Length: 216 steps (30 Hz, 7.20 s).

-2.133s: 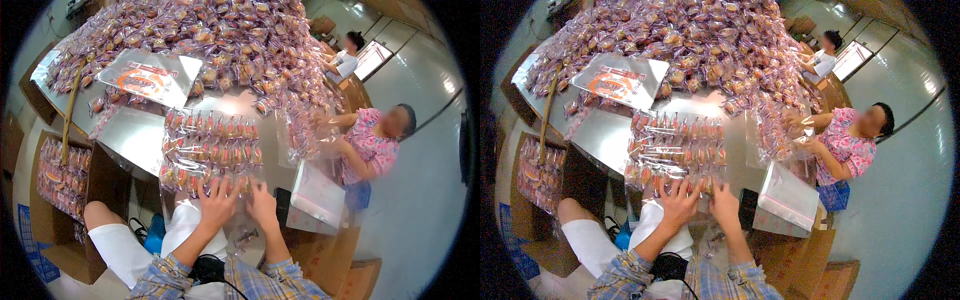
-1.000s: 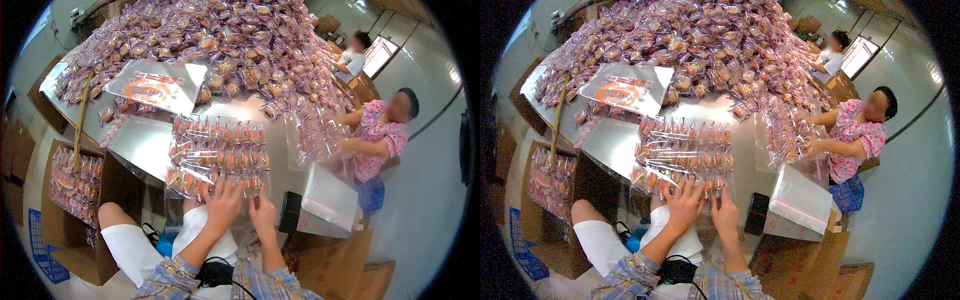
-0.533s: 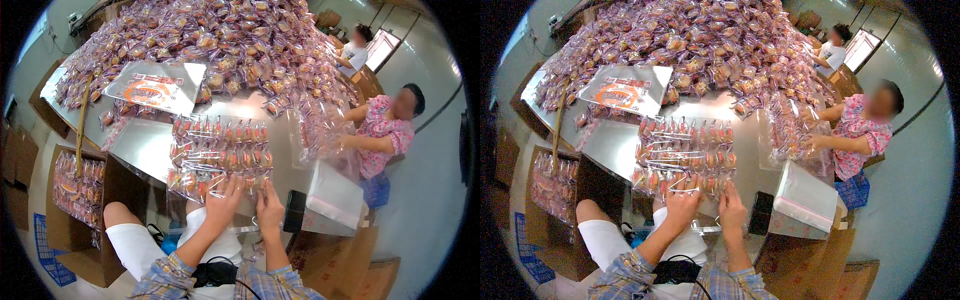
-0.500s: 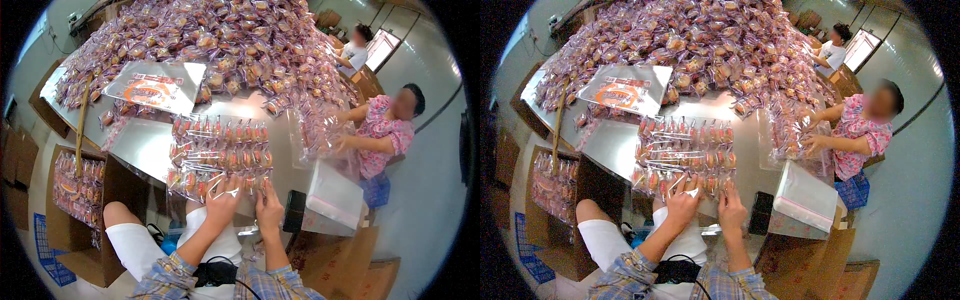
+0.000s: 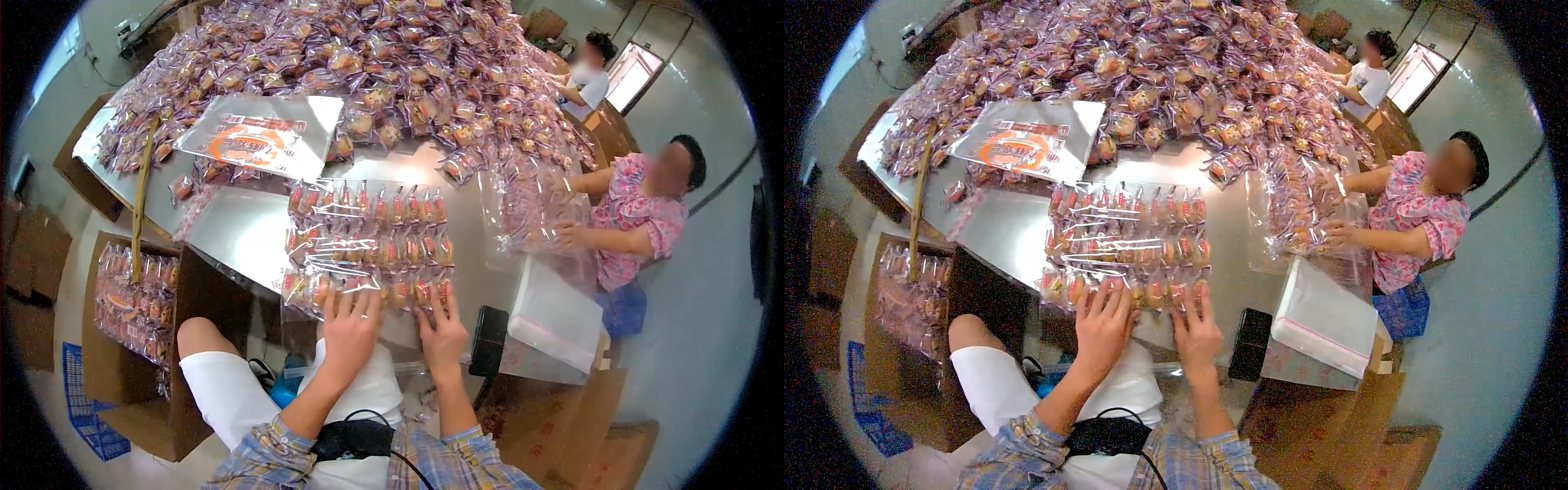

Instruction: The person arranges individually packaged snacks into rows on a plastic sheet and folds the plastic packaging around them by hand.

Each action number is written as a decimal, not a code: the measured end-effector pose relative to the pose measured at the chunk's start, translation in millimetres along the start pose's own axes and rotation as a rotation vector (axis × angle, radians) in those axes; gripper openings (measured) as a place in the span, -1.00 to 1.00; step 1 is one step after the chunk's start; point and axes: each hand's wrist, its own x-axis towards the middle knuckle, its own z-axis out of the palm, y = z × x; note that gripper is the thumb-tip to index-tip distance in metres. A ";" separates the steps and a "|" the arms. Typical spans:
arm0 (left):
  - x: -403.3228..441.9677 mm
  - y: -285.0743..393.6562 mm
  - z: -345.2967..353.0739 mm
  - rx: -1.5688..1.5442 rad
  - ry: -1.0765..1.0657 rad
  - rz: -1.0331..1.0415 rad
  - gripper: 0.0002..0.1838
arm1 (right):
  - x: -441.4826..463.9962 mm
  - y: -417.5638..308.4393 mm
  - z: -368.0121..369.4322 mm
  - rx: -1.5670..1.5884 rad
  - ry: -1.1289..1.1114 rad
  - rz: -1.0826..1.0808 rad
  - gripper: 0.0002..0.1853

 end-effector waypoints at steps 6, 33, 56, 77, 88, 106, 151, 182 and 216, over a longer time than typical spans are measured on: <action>9.9 7.0 11.7 0.025 0.014 -0.002 -0.47 | 8.8 -2.9 5.7 0.096 -0.045 0.148 -0.41; -17.9 -55.4 -15.4 0.024 0.027 0.024 -0.34 | 21.8 -211.3 -285.7 2.978 -1.320 0.158 0.03; -19.8 -51.2 -13.5 -0.024 0.154 0.053 -0.46 | 54.2 -230.9 -214.9 2.439 -1.264 -0.151 -0.29; -54.6 -38.7 -38.5 -0.454 0.120 0.088 -0.66 | -11.1 -44.1 -50.0 0.204 -0.259 -0.182 -0.56; -18.8 -13.0 -6.6 -0.196 0.163 0.079 -0.59 | 1.5 -43.0 -13.1 0.144 -0.065 -0.174 -0.34; -3.8 -27.5 -0.9 -0.124 0.095 0.047 -0.43 | 16.1 -49.3 37.7 0.009 -0.065 -0.232 -0.35; -101.1 -240.8 42.5 -0.047 -0.509 -0.814 -0.43 | 424.7 -60.2 185.0 -0.112 -0.485 -0.269 0.72; -76.7 -238.6 99.0 -0.034 -0.350 -0.362 -0.38 | 450.8 -100.5 278.0 -0.417 -0.269 -0.349 0.05; -92.3 -201.8 70.2 -0.209 -0.247 -0.786 -0.75 | 259.3 -7.7 -40.7 0.390 0.007 -0.374 -0.22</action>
